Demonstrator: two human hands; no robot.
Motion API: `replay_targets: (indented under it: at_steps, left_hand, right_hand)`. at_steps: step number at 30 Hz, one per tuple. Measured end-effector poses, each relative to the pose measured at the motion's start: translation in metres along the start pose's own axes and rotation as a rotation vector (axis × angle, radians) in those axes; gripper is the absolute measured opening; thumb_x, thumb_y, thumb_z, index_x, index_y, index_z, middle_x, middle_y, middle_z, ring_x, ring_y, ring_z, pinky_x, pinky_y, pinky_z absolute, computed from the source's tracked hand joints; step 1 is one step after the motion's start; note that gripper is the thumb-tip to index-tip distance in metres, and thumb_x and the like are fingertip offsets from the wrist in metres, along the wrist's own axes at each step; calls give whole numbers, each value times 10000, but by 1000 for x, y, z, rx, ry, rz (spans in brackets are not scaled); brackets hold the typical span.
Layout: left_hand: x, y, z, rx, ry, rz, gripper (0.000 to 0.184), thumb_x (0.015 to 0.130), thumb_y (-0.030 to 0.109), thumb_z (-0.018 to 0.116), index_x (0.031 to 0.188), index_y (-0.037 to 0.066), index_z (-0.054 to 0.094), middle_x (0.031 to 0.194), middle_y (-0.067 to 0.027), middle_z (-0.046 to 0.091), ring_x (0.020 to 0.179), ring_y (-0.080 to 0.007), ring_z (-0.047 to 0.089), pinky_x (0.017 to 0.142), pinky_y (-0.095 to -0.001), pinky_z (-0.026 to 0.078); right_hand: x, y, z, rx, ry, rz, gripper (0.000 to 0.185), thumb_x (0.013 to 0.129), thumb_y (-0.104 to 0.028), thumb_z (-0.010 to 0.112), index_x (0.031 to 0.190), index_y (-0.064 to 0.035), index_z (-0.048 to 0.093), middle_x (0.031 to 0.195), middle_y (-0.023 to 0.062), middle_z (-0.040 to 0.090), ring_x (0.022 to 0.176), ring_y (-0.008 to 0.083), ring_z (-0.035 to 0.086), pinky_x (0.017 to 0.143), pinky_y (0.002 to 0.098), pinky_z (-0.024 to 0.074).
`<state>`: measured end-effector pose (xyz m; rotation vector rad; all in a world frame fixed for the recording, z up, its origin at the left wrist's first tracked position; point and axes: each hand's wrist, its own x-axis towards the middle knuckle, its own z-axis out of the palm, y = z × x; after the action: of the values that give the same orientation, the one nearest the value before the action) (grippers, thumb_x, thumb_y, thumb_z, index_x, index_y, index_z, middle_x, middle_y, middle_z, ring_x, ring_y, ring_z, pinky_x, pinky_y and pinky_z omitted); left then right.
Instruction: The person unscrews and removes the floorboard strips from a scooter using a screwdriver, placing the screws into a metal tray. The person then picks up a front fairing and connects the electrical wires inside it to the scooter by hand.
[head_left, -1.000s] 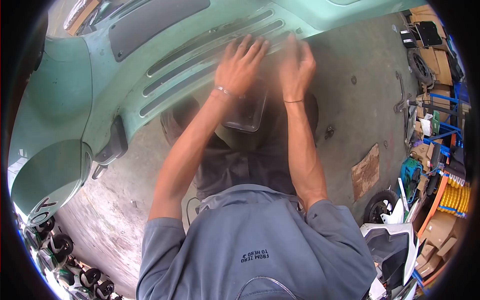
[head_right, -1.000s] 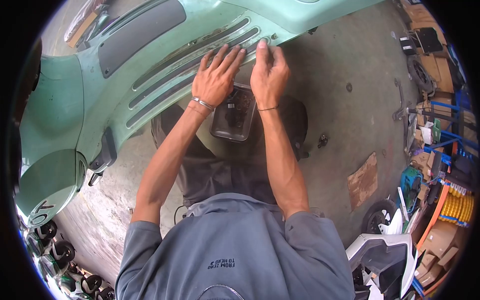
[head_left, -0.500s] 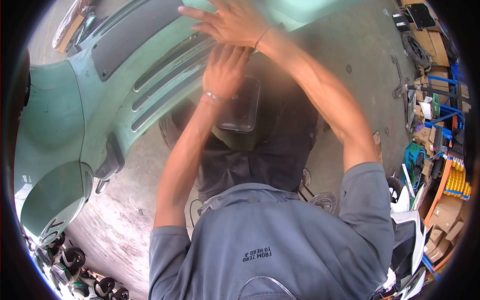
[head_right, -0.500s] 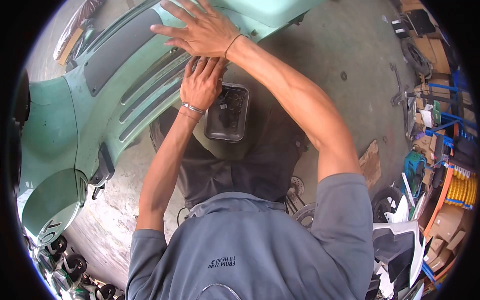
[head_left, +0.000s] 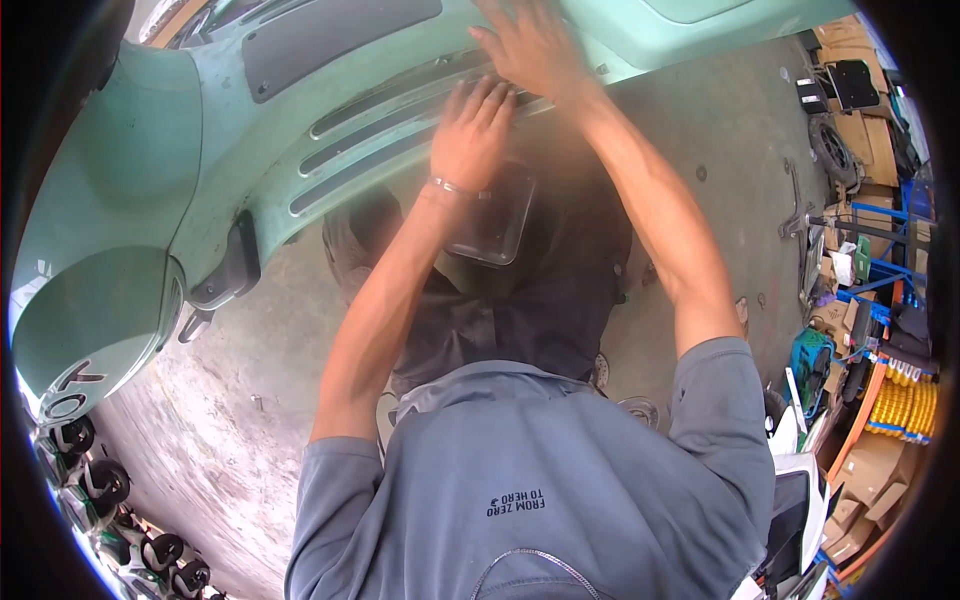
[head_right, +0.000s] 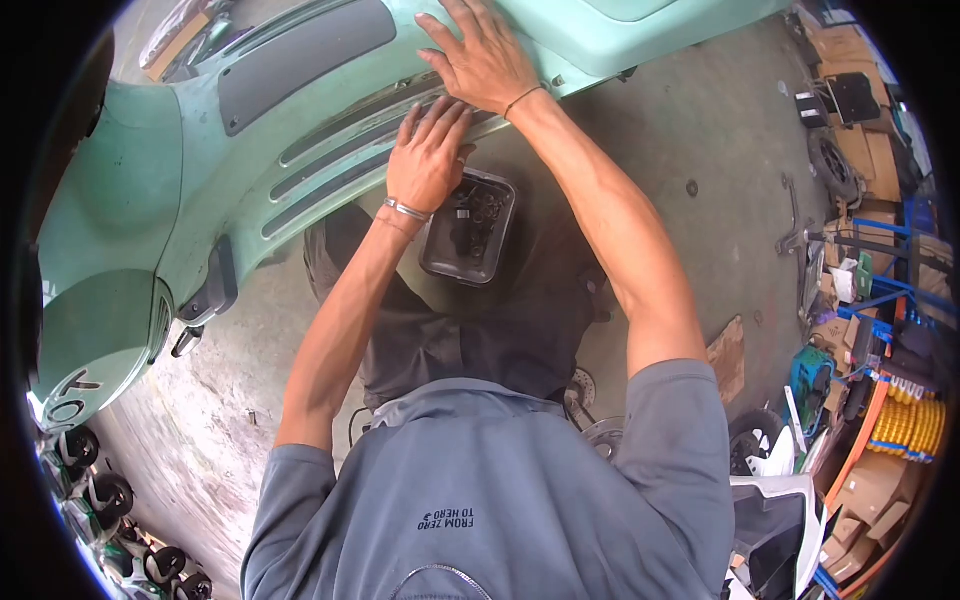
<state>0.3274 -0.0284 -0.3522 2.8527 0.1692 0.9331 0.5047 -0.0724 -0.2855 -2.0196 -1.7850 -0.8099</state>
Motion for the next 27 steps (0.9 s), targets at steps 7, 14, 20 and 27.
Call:
replay_targets:
  at_steps: [7,14,20,27]
  left_hand:
    - [-38,-15,-23,8,57,-44,457,825,109,726,1276,107,656,1300,-64,648,1304,-247,572,1159,-458,402]
    - [-48,-21,-31,-109,85,-47,450,774,109,780,1207,64,666,1217,-85,642,1281,-278,580,1148,-462,428]
    - [-70,-46,-55,52,101,-154,531,739,238,852,1218,106,663,1196,-62,636,1229,-273,575,1104,-479,431]
    - [-72,-46,-49,2,101,-125,573,691,225,884,1175,39,642,1210,-105,620,1213,-296,592,1139,-517,432]
  right_hand:
    - [61,-58,-34,198,431,168,580,992,-317,591,1449,7,442,1494,312,364,1398,509,342,1169,580,281]
    - [7,-38,28,26,109,103,678,961,-361,626,1503,-20,404,1569,292,313,1488,471,258,1222,594,211]
    - [18,-49,28,48,160,105,611,981,-321,597,1475,-11,416,1542,296,336,1434,512,298,1195,607,225]
    - [16,-100,42,92,175,208,664,1025,-421,534,1547,-47,366,1568,304,315,1448,516,285,1192,648,193]
